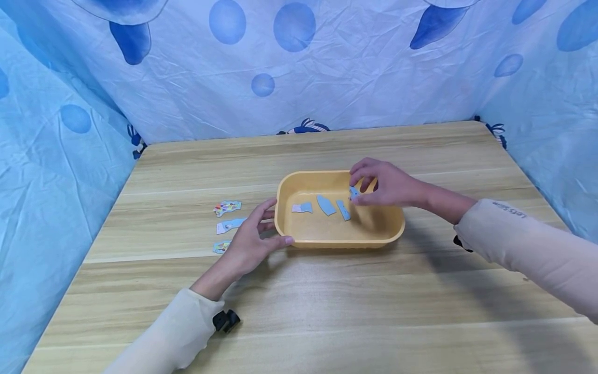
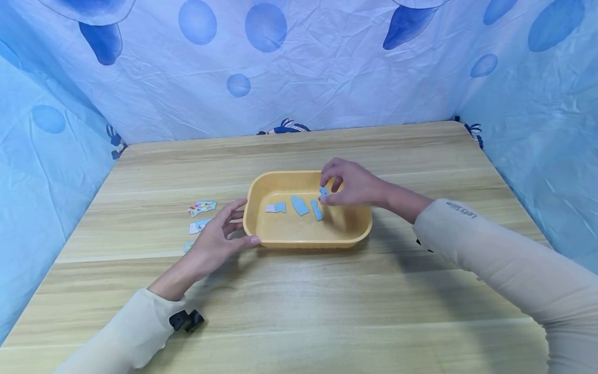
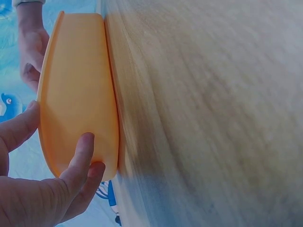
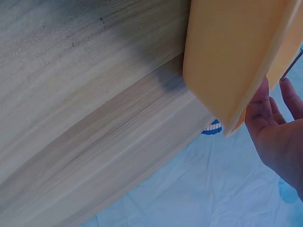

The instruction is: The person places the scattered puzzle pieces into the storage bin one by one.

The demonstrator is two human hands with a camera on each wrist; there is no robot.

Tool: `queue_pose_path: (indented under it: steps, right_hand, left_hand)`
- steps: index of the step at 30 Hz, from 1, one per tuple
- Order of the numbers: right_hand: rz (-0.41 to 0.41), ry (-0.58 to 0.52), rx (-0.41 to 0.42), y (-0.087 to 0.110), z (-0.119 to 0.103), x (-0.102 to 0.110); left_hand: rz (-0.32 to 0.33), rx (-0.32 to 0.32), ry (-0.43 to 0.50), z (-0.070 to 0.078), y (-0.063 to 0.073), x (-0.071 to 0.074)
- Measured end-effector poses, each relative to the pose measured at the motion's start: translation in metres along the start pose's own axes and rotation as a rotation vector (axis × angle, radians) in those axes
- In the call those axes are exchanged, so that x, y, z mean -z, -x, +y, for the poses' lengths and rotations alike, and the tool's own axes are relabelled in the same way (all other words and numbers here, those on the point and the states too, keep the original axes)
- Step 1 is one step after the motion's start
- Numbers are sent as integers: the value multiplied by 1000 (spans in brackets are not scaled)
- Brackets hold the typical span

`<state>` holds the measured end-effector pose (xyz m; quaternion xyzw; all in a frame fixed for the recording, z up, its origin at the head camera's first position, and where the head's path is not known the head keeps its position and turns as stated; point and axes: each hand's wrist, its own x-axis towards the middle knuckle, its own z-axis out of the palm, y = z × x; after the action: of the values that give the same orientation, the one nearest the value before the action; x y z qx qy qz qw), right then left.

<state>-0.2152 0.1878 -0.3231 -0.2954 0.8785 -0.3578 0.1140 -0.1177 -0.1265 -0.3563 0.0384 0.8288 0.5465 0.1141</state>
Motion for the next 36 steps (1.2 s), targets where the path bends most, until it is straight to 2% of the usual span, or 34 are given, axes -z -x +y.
queue_pose_path:
  steps: [15, 25, 28, 31, 36]
  right_hand:
    - [-63, 123, 59, -7, -1, -6]
    - [-78, 265, 66, -7, 2, -11]
    - [-72, 254, 74, -7, 2, -11]
    - [-68, 198, 68, -7, 1, -10]
    - [-60, 74, -2, -5, 0, -6]
  left_hand:
    - [1, 1, -20, -1, -1, 1]
    - [2, 10, -15, 0, -1, 0]
    - [3, 12, -9, 0, -2, 0]
    - [6, 11, -12, -1, -2, 1]
    - [9, 10, -28, 0, -1, 1]
